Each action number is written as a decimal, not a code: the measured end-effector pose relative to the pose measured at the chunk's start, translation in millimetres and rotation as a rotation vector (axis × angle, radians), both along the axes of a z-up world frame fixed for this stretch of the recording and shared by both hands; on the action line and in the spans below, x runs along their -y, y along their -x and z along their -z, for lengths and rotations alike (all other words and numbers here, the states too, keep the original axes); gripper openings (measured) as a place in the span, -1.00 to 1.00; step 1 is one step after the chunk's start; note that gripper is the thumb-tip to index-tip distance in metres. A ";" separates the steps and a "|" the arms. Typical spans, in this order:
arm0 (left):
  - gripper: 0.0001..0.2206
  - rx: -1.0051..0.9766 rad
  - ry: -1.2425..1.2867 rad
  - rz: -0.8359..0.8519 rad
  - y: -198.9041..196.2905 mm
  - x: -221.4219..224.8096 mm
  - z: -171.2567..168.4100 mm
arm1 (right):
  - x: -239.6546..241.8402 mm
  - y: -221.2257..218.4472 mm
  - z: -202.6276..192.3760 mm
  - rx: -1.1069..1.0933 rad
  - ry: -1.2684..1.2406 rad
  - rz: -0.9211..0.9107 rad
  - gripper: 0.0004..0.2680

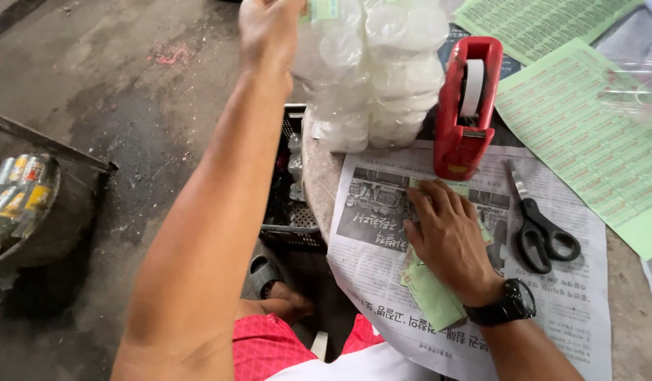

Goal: Applying adhesive labels to plastic-wrapped candle packs at a production table.

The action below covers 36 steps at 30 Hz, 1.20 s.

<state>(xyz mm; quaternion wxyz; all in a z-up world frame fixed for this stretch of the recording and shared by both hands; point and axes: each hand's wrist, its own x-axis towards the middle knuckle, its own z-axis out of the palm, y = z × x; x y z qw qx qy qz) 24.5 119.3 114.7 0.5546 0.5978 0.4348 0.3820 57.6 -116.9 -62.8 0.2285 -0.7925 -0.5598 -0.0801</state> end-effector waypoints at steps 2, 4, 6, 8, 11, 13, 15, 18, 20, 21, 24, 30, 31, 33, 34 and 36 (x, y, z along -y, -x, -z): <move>-0.56 0.014 -0.003 -0.009 14.1 -8.3 11.8 | -0.8 0.5 5.0 0.027 0.030 0.017 -0.70; -0.59 0.037 -0.017 -0.008 10.9 -3.6 18.0 | -0.9 0.4 6.9 0.057 0.060 0.037 -0.72; -0.62 0.058 -0.029 -0.002 10.1 -4.1 22.4 | 0.0 -0.2 6.6 0.077 0.049 0.035 -0.72; -0.64 0.075 -0.042 0.006 8.6 -5.5 28.4 | -0.4 -0.6 7.1 0.075 0.045 0.030 -0.71; -0.68 0.093 -0.044 -0.001 14.6 -9.6 46.5 | 0.3 -0.5 6.9 0.065 0.040 0.017 -0.70; -0.71 0.102 -0.036 -0.022 25.2 -13.8 64.8 | 1.1 -0.7 7.1 0.059 0.047 -0.003 -0.69; -0.73 0.111 -0.028 -0.056 41.5 -20.3 85.8 | -0.5 -1.7 7.3 0.049 0.007 -0.008 -0.67; -0.76 0.124 -0.031 -0.119 75.5 -36.2 116.3 | -1.4 2.5 -4.7 0.067 -0.033 -0.073 -0.70; -0.77 0.135 -0.043 -0.154 91.3 -49.8 130.8 | -1.7 2.2 1.7 0.091 -0.011 -0.088 -0.70; -0.78 0.142 -0.049 -0.168 98.0 -55.7 136.0 | -2.3 1.2 4.3 0.118 0.005 -0.076 -0.70; -0.79 0.164 -0.060 -0.210 130.2 -84.0 166.6 | -5.2 3.0 7.4 0.180 0.000 -0.067 -0.71; -0.76 0.007 0.122 -0.204 170.8 -138.7 265.8 | 0.0 -10.2 33.8 0.176 0.090 0.005 -0.62; -0.76 0.012 0.137 -0.209 175.4 -144.9 284.6 | -1.5 -9.9 41.4 0.182 0.103 -0.001 -0.62; -0.86 -0.041 0.357 -0.134 182.4 -159.6 323.2 | -6.7 -10.1 56.6 -0.254 -0.130 -0.172 -0.65; -0.86 -0.035 0.373 -0.134 184.9 -174.1 360.5 | -14.8 -18.6 65.6 -0.248 -0.114 -0.172 -0.65; -0.66 -0.121 0.530 -0.235 177.8 -199.3 442.3 | -43.8 -25.1 73.4 -0.210 -0.064 -0.168 -0.65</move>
